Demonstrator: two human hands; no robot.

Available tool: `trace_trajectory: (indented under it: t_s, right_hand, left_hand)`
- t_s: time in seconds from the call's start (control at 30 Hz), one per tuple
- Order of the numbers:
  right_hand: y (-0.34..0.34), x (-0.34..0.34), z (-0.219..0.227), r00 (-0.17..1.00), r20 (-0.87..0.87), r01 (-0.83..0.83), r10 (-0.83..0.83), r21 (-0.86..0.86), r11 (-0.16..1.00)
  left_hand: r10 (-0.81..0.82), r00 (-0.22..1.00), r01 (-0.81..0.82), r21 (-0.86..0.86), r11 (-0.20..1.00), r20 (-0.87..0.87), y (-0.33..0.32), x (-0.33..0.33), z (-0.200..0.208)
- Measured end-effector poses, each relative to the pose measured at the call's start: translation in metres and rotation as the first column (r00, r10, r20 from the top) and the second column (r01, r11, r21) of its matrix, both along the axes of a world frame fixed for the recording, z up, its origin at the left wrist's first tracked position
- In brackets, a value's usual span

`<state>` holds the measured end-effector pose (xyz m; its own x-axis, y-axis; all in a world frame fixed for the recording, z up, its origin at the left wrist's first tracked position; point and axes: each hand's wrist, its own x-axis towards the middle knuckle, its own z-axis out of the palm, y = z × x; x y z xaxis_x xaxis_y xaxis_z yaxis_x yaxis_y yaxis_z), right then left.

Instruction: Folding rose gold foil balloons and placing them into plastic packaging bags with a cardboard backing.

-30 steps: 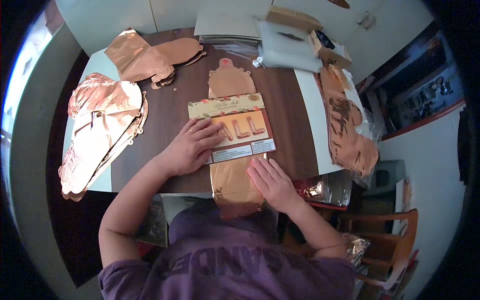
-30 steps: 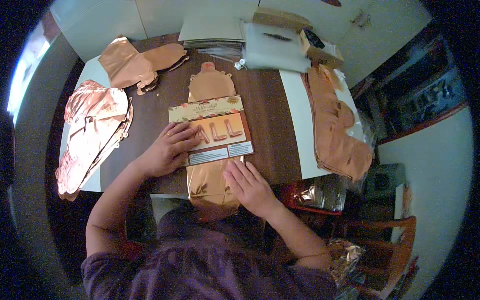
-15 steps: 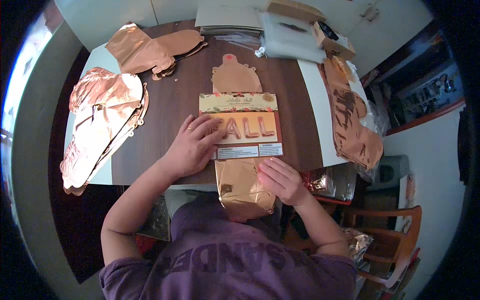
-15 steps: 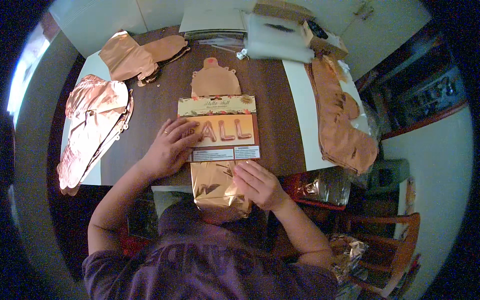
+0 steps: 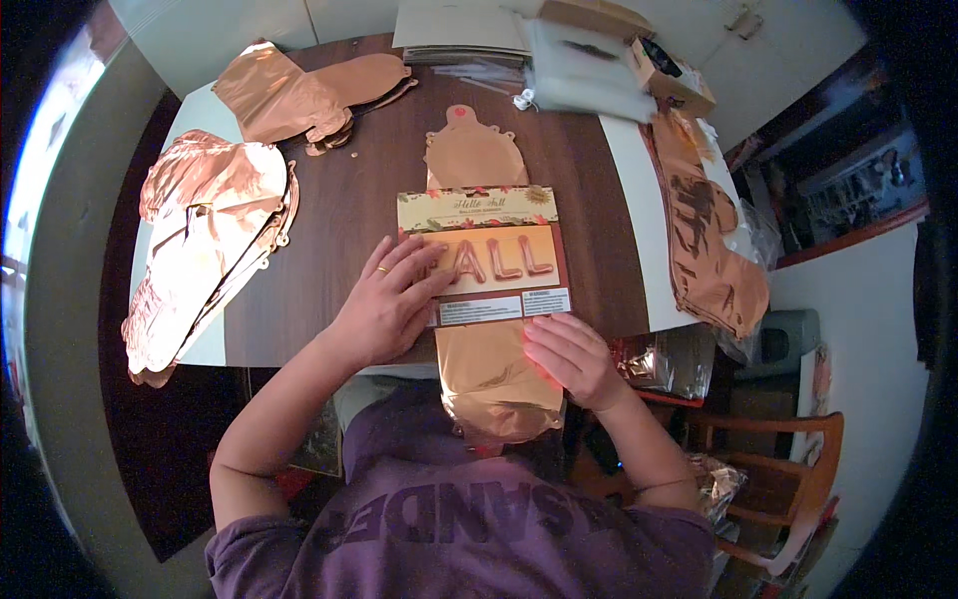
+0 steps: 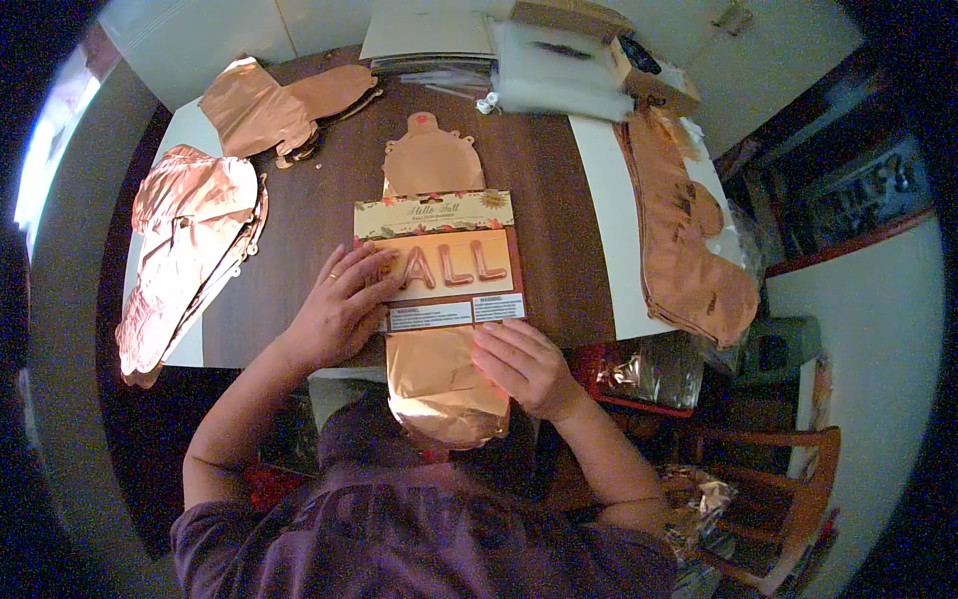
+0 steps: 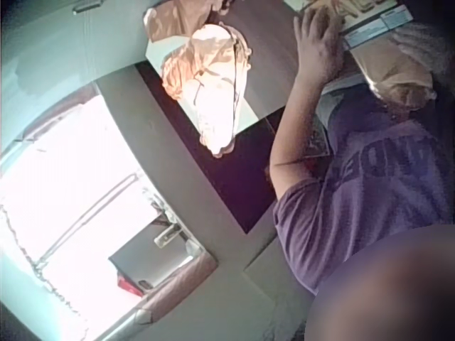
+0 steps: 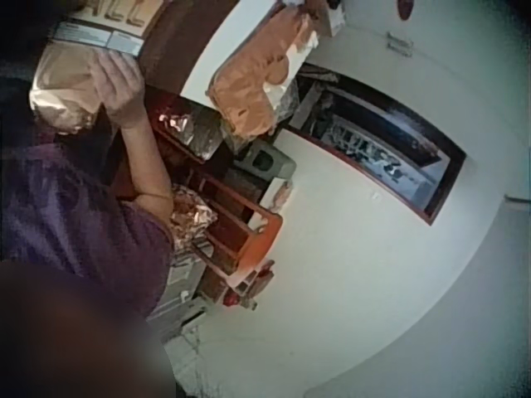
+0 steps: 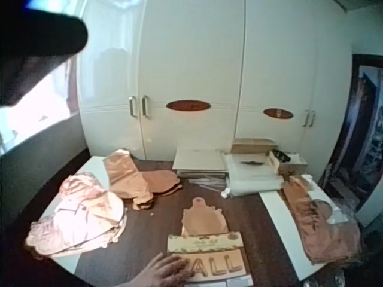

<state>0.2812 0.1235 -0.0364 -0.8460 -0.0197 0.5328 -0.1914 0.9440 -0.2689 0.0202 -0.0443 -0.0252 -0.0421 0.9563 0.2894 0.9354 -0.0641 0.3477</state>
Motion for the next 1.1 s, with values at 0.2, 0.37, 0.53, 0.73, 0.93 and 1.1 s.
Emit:
trace_trajectory:
  t_s: [0.2,0.37,0.53,0.73,0.93,1.1]
  right_hand:
    - [0.003,0.000,0.007,0.998,0.069,0.009,-0.006,-0.041,0.999]
    - [0.019,-0.003,0.010,0.990,0.136,0.011,0.026,-0.262,0.965]
    - [0.038,-0.046,0.017,0.939,0.231,0.310,-0.255,-0.246,0.918]
    - [0.038,-0.055,0.012,0.901,0.277,0.370,-0.333,-0.092,0.924]
    - [0.029,-0.057,0.011,0.921,0.110,0.387,-0.373,-0.182,0.904]
    - [0.030,-0.043,0.029,0.836,0.364,0.541,-0.410,-0.422,0.728]
  left_hand:
    - [-0.028,0.999,0.028,0.023,0.999,0.018,0.011,0.007,0.008]
    - [-0.126,0.991,0.124,-0.036,0.992,-0.037,0.018,0.001,-0.005]
    - [-0.199,0.976,0.181,-0.168,0.969,-0.093,0.016,-0.009,-0.005]
    - [-0.030,0.941,0.027,0.014,1.000,0.337,0.016,-0.007,0.000]
    - [-0.242,0.969,0.248,0.177,0.952,-0.055,0.016,0.036,0.017]
    - [-0.174,0.974,0.153,-0.145,0.977,-0.143,0.018,0.042,0.004]
